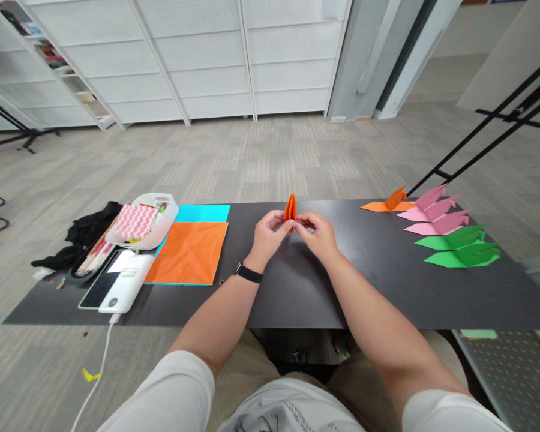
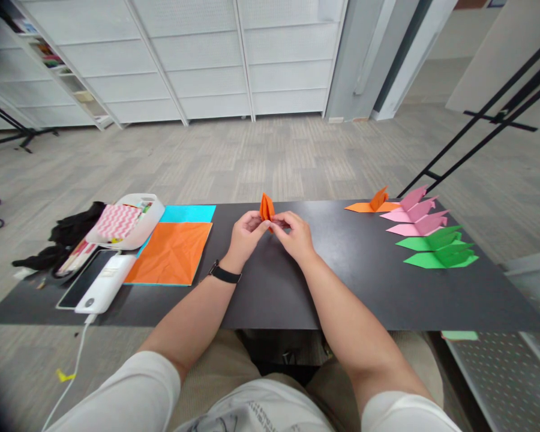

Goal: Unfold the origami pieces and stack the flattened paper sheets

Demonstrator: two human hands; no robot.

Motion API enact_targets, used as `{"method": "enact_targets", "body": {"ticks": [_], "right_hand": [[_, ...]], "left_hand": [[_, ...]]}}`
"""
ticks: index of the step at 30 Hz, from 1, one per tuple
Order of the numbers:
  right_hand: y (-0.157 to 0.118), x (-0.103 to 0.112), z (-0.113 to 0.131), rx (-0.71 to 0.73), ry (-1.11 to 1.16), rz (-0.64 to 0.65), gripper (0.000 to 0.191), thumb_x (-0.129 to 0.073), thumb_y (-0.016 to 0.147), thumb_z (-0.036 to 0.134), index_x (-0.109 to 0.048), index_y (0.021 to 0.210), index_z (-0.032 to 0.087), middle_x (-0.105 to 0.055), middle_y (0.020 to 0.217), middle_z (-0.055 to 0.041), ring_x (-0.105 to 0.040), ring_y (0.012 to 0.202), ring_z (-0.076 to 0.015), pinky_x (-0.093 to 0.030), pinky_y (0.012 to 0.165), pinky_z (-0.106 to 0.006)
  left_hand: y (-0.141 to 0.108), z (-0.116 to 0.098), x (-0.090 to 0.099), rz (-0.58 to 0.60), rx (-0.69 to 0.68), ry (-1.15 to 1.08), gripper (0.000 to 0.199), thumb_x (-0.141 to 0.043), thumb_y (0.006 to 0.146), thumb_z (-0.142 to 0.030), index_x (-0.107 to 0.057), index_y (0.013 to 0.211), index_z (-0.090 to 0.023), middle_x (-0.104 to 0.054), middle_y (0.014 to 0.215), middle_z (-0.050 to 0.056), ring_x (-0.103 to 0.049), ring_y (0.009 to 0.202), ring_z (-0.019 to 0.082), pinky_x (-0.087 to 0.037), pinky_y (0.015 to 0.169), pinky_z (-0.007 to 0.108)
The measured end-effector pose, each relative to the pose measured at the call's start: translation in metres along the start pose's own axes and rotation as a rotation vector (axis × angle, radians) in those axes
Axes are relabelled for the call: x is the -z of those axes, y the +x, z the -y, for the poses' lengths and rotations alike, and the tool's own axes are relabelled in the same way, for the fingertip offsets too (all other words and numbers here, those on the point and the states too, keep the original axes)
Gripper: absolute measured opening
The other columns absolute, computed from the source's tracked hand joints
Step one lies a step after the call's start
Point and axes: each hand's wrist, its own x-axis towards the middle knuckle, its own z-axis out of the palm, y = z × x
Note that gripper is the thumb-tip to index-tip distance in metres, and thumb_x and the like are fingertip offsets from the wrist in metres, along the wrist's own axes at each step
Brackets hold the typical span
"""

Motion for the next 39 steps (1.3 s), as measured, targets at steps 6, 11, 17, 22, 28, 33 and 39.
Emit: {"method": "enact_targets", "body": {"ticks": [6, 11, 17, 22, 28, 33, 39], "right_hand": [[0.002, 0.004, 0.004, 0.134, -0.064, -0.005, 0.011, -0.066, 0.097, 0.029, -0.075, 0.092, 0.026, -0.075, 0.094, -0.005, -0.072, 0.083, -0.0201, -0.062, 0.078, -0.037], [0.003, 0.007, 0.003, 0.158, -0.086, -0.04, 0.01, -0.067, 0.097, 0.027, -0.075, 0.101, 0.028, -0.073, 0.103, -0.006, -0.071, 0.097, -0.0219, -0.062, 0.084, -0.039], [0.004, 0.013, 0.001, 0.168, -0.102, 0.01, 0.028, -0.063, 0.094, 0.02, -0.076, 0.115, 0.033, -0.075, 0.115, -0.0061, -0.071, 0.11, -0.025, -0.061, 0.096, -0.046], [0.004, 0.014, 0.003, 0.222, -0.172, 0.016, 0.017, -0.064, 0.095, 0.022, -0.078, 0.101, 0.031, -0.078, 0.102, -0.0049, -0.073, 0.101, -0.0254, -0.06, 0.095, -0.048], [0.004, 0.015, 0.014, 0.304, -0.137, 0.049, 0.034, -0.066, 0.091, 0.018, -0.075, 0.12, 0.034, -0.073, 0.12, -0.0069, -0.07, 0.114, -0.0265, -0.057, 0.103, -0.05], [0.003, 0.018, 0.014, 0.296, -0.15, 0.098, 0.026, -0.068, 0.089, 0.019, -0.076, 0.109, 0.033, -0.072, 0.119, -0.0065, -0.069, 0.115, -0.0271, -0.057, 0.103, -0.051], [0.005, 0.024, 0.017, 0.304, -0.178, 0.113, 0.018, -0.075, 0.086, 0.026, -0.072, 0.104, 0.03, -0.071, 0.119, -0.0086, -0.07, 0.112, -0.0289, -0.056, 0.103, -0.053]], "left_hand": [[-0.002, -0.009, 0.006, -0.063, -0.2, 0.273, 0.02, -0.07, 0.099, -0.041, -0.073, 0.103, -0.021, -0.079, 0.109, 0.008, -0.076, 0.104, 0.021, -0.061, 0.099, 0.038], [-0.007, -0.022, 0.005, -0.005, -0.311, 0.376, 0.011, -0.072, 0.096, -0.028, -0.075, 0.105, -0.023, -0.082, 0.11, 0.007, -0.078, 0.105, 0.022, -0.059, 0.106, 0.046], [-0.007, -0.025, 0.008, 0.08, -0.358, 0.404, 0.008, -0.072, 0.097, -0.03, -0.077, 0.103, -0.027, -0.081, 0.117, 0.006, -0.076, 0.115, 0.025, -0.057, 0.111, 0.051], [-0.006, -0.024, 0.011, 0.047, -0.388, 0.442, 0.01, -0.072, 0.098, -0.027, -0.08, 0.104, -0.028, -0.079, 0.117, 0.006, -0.074, 0.112, 0.022, -0.058, 0.104, 0.043], [-0.003, -0.021, 0.013, -0.027, -0.375, 0.453, 0.009, -0.073, 0.097, -0.026, -0.082, 0.096, -0.028, -0.078, 0.107, 0.004, -0.074, 0.103, 0.02, -0.059, 0.098, 0.04], [-0.001, -0.02, 0.015, -0.025, -0.337, 0.376, 0.005, -0.078, 0.094, -0.028, -0.082, 0.092, -0.028, -0.078, 0.102, 0.004, -0.075, 0.101, 0.02, -0.059, 0.096, 0.04], [0.001, -0.022, 0.017, 0.065, -0.285, 0.385, 0.006, -0.079, 0.093, -0.029, -0.085, 0.092, -0.029, -0.079, 0.095, 0.003, -0.074, 0.096, 0.02, -0.058, 0.094, 0.039]]}}
